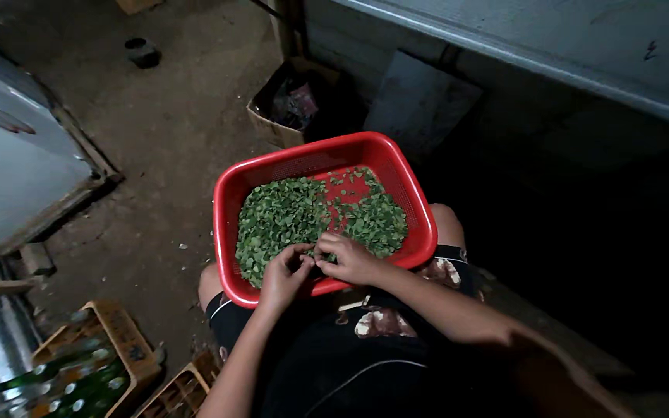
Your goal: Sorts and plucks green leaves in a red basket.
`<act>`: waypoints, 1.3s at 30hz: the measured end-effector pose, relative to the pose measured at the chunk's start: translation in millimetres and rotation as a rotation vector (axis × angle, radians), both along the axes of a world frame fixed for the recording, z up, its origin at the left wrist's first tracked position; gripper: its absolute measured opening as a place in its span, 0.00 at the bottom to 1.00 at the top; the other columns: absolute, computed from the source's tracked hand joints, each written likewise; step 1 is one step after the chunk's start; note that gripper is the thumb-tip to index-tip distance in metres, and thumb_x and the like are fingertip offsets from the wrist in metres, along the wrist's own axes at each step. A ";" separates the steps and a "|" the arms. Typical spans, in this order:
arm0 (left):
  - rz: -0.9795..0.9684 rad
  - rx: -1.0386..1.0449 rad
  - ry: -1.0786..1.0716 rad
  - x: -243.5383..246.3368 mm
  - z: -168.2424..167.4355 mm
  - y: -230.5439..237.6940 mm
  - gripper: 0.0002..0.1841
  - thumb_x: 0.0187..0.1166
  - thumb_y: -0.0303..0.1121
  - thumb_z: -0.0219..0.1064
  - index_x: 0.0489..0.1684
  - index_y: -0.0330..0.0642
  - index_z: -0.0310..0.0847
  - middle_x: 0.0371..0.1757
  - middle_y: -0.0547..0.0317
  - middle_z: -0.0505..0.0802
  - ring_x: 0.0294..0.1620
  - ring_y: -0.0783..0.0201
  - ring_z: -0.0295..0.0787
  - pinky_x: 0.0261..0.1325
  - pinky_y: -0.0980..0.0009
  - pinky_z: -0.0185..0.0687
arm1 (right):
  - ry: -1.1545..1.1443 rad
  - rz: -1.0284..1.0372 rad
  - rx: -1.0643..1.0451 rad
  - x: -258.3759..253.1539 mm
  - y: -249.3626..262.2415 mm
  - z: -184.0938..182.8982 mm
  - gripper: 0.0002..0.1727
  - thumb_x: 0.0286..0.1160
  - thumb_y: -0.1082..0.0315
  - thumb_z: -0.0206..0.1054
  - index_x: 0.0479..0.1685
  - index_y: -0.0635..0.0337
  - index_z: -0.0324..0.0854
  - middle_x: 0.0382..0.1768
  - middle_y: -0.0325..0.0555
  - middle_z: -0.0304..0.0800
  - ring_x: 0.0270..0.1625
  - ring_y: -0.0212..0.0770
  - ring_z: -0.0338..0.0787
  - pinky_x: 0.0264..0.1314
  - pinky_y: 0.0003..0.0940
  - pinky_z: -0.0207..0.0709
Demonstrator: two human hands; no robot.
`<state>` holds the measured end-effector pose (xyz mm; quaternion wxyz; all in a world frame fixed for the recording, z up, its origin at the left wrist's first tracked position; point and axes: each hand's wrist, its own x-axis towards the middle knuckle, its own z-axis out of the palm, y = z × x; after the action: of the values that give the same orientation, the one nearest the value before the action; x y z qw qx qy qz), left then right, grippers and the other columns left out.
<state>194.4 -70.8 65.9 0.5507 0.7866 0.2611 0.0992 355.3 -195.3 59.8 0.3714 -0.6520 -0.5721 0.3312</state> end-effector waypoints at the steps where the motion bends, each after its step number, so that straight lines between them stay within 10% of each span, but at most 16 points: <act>1: 0.013 0.032 0.013 -1.3 0.4 1.1 0.15 0.77 0.27 0.70 0.60 0.32 0.84 0.43 0.59 0.95 0.41 0.76 0.91 0.51 0.77 0.87 | 0.001 -0.016 0.002 -0.9 -0.6 -1.3 0.14 0.80 0.67 0.61 0.48 0.70 0.86 0.51 0.60 0.87 0.57 0.52 0.86 0.63 0.46 0.77; 5: -0.015 0.094 0.049 -6.7 -1.1 7.0 0.19 0.74 0.28 0.73 0.62 0.31 0.85 0.60 0.46 0.92 0.60 0.65 0.91 0.67 0.69 0.85 | 0.000 -0.062 -0.025 -3.5 -0.9 -1.1 0.15 0.82 0.66 0.60 0.49 0.70 0.86 0.51 0.60 0.87 0.57 0.52 0.87 0.64 0.46 0.77; 13: -0.121 0.261 -0.039 -8.2 -13.3 -1.6 0.19 0.75 0.32 0.73 0.63 0.32 0.86 0.57 0.48 0.94 0.58 0.61 0.93 0.69 0.63 0.86 | -0.072 -0.052 -0.059 -1.3 -2.3 10.3 0.18 0.87 0.65 0.56 0.48 0.71 0.86 0.52 0.62 0.88 0.60 0.55 0.87 0.68 0.51 0.76; 18: -0.409 0.322 0.168 -14.2 1.6 -4.5 0.22 0.79 0.41 0.72 0.67 0.38 0.86 0.61 0.47 0.94 0.64 0.50 0.91 0.71 0.47 0.82 | -0.468 -0.405 -0.041 68.9 -37.4 24.7 0.16 0.86 0.66 0.60 0.43 0.71 0.89 0.48 0.61 0.90 0.54 0.58 0.91 0.61 0.56 0.83; 23: -0.502 0.445 0.169 -17.0 -2.7 -9.3 0.18 0.76 0.39 0.75 0.61 0.42 0.90 0.57 0.50 0.95 0.61 0.49 0.93 0.67 0.44 0.83 | -0.714 -0.851 -0.264 143.0 -84.8 51.4 0.20 0.80 0.73 0.64 0.71 0.67 0.79 0.69 0.72 0.79 0.72 0.77 0.76 0.68 0.77 0.67; 28: -0.492 0.478 0.121 -17.0 -7.1 -9.1 0.17 0.75 0.38 0.75 0.58 0.42 0.91 0.55 0.51 0.96 0.59 0.50 0.94 0.66 0.45 0.84 | -0.552 -0.525 -0.279 133.1 -47.7 37.4 0.10 0.80 0.76 0.65 0.52 0.69 0.89 0.56 0.65 0.87 0.61 0.64 0.88 0.67 0.63 0.79; 39: -0.495 0.454 0.140 -18.5 -5.7 -8.2 0.17 0.76 0.38 0.75 0.59 0.42 0.91 0.56 0.51 0.96 0.61 0.50 0.93 0.68 0.45 0.83 | -0.599 -0.197 -0.760 140.1 18.1 -12.2 0.11 0.80 0.74 0.66 0.53 0.71 0.87 0.57 0.69 0.88 0.64 0.69 0.86 0.66 0.69 0.76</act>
<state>175.8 -79.0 60.2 0.3495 0.9336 0.0709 -0.0360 495.4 -177.2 47.7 -0.0437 -0.8588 -0.4282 0.2778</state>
